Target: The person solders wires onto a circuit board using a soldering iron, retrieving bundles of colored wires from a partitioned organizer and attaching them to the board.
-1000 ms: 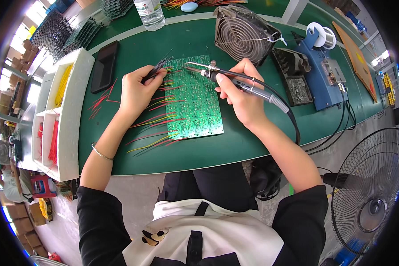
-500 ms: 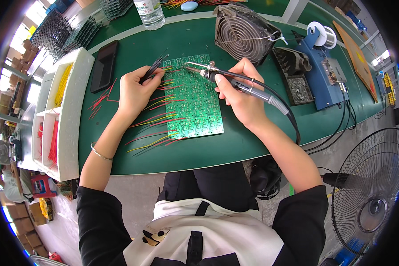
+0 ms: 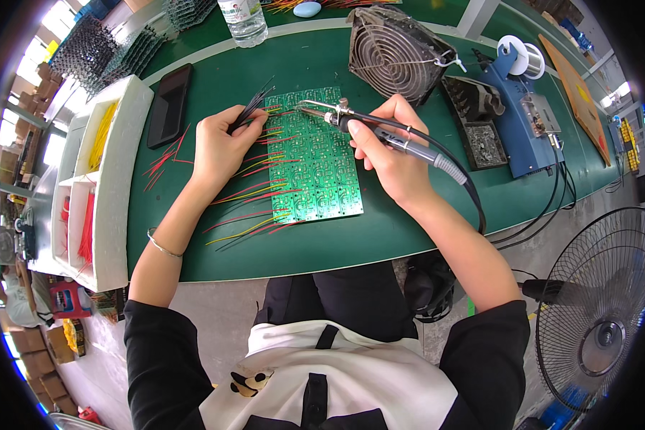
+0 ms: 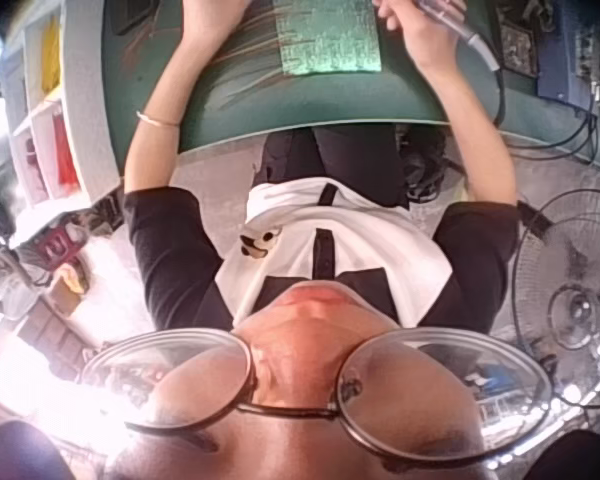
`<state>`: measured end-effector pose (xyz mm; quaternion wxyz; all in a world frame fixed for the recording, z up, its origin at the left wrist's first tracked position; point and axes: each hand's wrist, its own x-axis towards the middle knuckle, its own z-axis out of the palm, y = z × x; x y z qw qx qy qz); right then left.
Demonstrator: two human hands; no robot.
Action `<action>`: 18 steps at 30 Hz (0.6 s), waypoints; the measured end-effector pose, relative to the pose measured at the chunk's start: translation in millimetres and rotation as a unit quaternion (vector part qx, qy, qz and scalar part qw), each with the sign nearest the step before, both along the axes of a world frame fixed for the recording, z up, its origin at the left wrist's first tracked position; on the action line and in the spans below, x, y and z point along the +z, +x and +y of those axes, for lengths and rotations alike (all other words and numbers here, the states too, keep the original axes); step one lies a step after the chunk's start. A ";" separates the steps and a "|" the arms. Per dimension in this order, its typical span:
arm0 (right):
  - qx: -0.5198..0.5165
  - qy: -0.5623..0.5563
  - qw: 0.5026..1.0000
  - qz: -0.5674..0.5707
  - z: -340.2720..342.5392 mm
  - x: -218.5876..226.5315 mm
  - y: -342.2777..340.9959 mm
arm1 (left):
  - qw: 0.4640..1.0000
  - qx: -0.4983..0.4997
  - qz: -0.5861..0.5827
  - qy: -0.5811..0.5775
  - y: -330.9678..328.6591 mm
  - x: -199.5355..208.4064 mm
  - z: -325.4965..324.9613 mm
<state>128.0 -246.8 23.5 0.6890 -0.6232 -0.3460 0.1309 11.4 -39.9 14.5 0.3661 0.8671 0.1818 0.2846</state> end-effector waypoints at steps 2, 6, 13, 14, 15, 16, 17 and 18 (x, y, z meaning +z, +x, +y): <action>0.001 0.002 1.000 -0.003 0.1 -0.8 0.4 | 1.000 -0.002 -0.006 0.003 0.3 -0.3 0.0; 0.009 0.003 1.000 0.008 -1.2 -2.6 2.2 | 1.000 -0.002 -0.003 -0.007 0.1 0.7 -1.1; 0.008 -0.014 1.000 -0.002 -0.9 1.5 -0.8 | 1.000 -0.003 -0.005 0.000 0.4 0.8 -1.4; 0.008 -0.014 1.000 -0.002 -0.9 1.2 -0.8 | 1.000 -0.004 -0.005 0.000 0.3 0.2 -1.0; 0.003 -0.004 1.000 -0.002 -1.0 0.8 -0.7 | 1.000 -0.003 -0.004 0.000 0.1 -0.1 -0.7; -0.002 0.007 1.000 -0.003 -1.5 0.4 -0.4 | 1.000 -0.003 -0.004 0.002 0.2 -0.5 -0.6; -0.003 0.006 1.000 -0.003 -2.2 -0.7 0.3 | 1.000 -0.002 -0.004 0.004 0.1 -0.7 -0.4; 0.003 0.022 1.000 0.002 -3.0 -2.1 1.5 | 1.000 -0.002 -0.004 0.004 0.1 -0.7 0.1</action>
